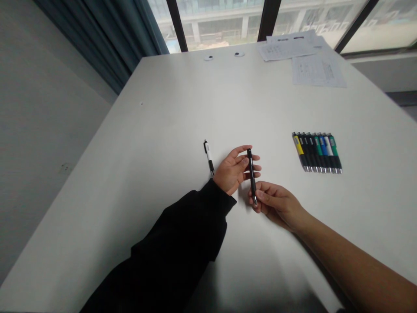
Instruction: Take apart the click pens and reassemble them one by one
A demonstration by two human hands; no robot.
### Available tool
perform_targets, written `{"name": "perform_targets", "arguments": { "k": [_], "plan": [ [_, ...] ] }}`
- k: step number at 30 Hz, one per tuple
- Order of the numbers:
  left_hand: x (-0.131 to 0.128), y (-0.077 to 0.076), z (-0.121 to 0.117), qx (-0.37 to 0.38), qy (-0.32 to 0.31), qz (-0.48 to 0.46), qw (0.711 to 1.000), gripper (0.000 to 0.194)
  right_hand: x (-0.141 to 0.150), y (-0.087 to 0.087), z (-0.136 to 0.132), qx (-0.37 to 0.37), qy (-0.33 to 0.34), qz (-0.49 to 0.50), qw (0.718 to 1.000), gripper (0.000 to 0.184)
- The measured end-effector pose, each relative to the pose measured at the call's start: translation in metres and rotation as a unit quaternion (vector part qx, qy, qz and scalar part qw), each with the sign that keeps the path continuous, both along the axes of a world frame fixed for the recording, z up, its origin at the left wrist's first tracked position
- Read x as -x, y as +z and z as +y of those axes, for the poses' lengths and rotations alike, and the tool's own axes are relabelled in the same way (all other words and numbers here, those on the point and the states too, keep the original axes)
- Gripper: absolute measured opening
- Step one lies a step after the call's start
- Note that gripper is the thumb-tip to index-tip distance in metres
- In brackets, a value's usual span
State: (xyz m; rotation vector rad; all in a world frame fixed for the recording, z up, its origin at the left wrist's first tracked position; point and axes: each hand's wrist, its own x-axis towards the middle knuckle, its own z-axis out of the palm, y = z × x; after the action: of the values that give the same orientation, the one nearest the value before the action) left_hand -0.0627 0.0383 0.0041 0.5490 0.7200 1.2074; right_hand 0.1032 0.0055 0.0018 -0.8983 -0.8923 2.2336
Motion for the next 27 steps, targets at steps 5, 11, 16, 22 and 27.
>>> {"name": "perform_targets", "arguments": {
  "k": [5,11,16,22,27],
  "plan": [
    [0.0,0.001,0.002,0.003,0.058,0.023,0.998,0.047,-0.003,0.006,-0.004,-0.119,0.011,-0.105,0.987,0.036],
    [0.002,-0.004,0.006,0.009,0.113,0.052,0.992,0.058,-0.013,0.016,-0.007,-0.424,0.081,-0.365,0.825,0.039],
    [0.002,-0.007,0.005,-0.001,0.117,0.088,0.989,0.068,-0.015,0.02,-0.003,-0.49,0.107,-0.422,0.756,0.037],
    [0.01,-0.006,0.006,-0.039,0.145,0.194,0.97,0.079,-0.02,0.018,0.009,-0.478,0.113,-0.511,0.706,0.036],
    [0.041,-0.01,0.005,-0.088,0.241,0.464,0.848,0.062,-0.033,0.019,0.024,-0.455,0.065,-0.629,0.627,0.037]
  ]
}}
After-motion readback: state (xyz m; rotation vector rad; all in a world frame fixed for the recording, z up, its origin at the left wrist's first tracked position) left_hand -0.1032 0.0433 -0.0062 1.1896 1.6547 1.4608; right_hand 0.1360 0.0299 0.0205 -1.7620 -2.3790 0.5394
